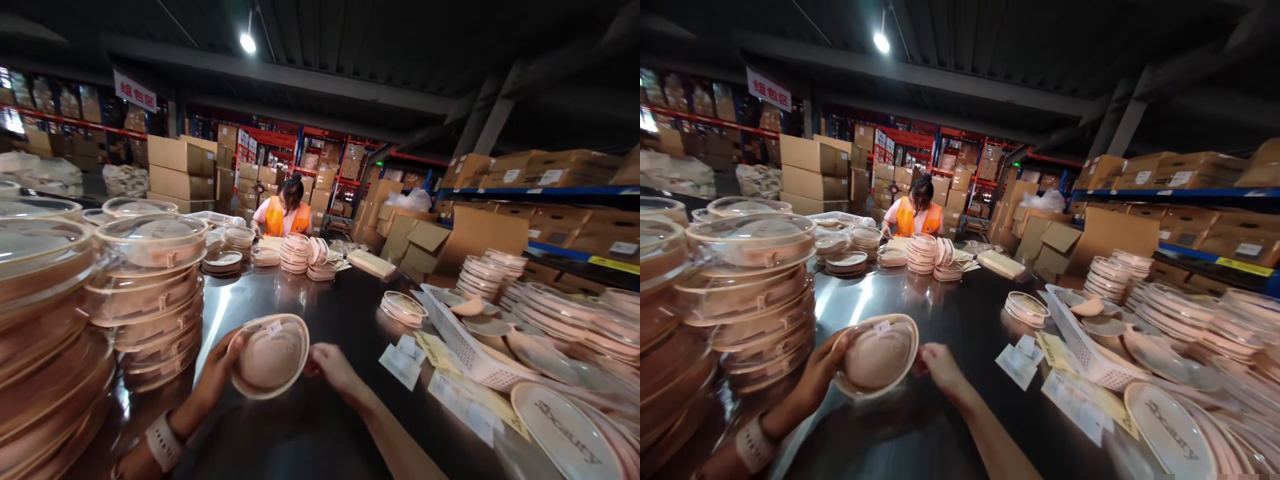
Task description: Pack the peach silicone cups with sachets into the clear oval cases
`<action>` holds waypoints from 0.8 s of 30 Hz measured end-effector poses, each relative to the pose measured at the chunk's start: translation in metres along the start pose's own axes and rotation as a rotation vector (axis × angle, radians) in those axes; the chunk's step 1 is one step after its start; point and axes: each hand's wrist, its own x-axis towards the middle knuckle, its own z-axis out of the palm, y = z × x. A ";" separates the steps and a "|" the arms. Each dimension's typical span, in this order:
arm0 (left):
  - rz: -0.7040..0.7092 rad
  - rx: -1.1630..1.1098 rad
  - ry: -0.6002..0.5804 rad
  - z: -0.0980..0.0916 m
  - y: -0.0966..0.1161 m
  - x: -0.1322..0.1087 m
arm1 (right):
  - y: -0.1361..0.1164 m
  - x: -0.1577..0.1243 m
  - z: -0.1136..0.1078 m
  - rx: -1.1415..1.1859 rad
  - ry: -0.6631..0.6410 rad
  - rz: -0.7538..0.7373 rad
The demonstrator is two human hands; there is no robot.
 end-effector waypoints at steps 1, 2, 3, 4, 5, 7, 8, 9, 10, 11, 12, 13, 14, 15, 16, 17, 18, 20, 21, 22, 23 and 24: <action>-0.033 -0.053 -0.020 0.000 0.002 0.001 | 0.007 0.001 0.005 0.048 -0.055 0.029; -0.057 -0.088 -0.041 0.001 0.004 0.000 | 0.016 0.000 0.012 0.095 -0.082 0.047; -0.081 -0.109 -0.058 0.002 0.005 -0.002 | 0.023 -0.001 0.019 0.159 -0.090 0.066; -0.101 -0.120 -0.065 0.003 0.006 -0.004 | 0.029 -0.004 0.024 0.226 -0.087 0.077; -0.116 -0.124 -0.060 0.004 0.007 -0.005 | 0.033 -0.006 0.027 0.287 -0.080 0.077; -0.128 -0.120 -0.035 0.005 0.007 -0.007 | 0.035 -0.010 0.026 0.379 -0.110 0.071; -0.125 -0.113 -0.022 0.005 0.007 -0.007 | 0.033 -0.012 0.023 0.418 -0.156 0.067; -0.118 -0.103 -0.014 0.005 0.007 -0.007 | 0.030 -0.013 0.019 0.455 -0.210 0.069; -0.106 -0.089 -0.006 0.004 0.007 -0.007 | 0.026 -0.014 0.015 0.484 -0.254 0.068; -0.089 -0.070 0.002 0.005 0.007 -0.008 | 0.022 -0.015 0.012 0.498 -0.286 0.062; -0.067 -0.043 0.008 0.005 0.006 -0.009 | 0.019 -0.016 0.010 0.497 -0.298 0.038; -0.036 -0.014 0.012 0.006 0.006 -0.011 | 0.016 -0.017 0.008 0.486 -0.295 0.004; 0.001 0.013 0.010 0.008 0.005 -0.014 | 0.013 -0.019 0.008 0.469 -0.291 -0.024; 0.042 0.032 -0.007 0.010 0.003 -0.018 | 0.012 -0.022 0.009 0.449 -0.298 -0.038; 0.080 0.043 -0.038 0.012 0.002 -0.021 | 0.010 -0.024 0.011 0.433 -0.319 -0.037; 0.114 0.045 -0.078 0.014 0.000 -0.024 | 0.009 -0.027 0.013 0.424 -0.346 -0.021; 0.137 0.043 -0.119 0.015 -0.002 -0.026 | 0.008 -0.029 0.016 0.419 -0.366 -0.002; 0.145 0.023 -0.167 0.014 -0.006 -0.025 | 0.005 -0.031 0.022 0.400 -0.366 0.010; 0.133 -0.002 -0.151 0.012 -0.007 -0.022 | 0.004 -0.030 0.023 0.385 -0.324 0.000; 0.113 -0.041 -0.102 0.010 -0.008 -0.017 | 0.003 -0.027 0.023 0.363 -0.257 -0.005; 0.090 -0.094 -0.027 0.007 -0.009 -0.012 | 0.003 -0.023 0.021 0.335 -0.172 0.000; 0.065 -0.157 0.058 0.004 -0.010 -0.006 | 0.003 -0.017 0.015 0.305 -0.074 0.015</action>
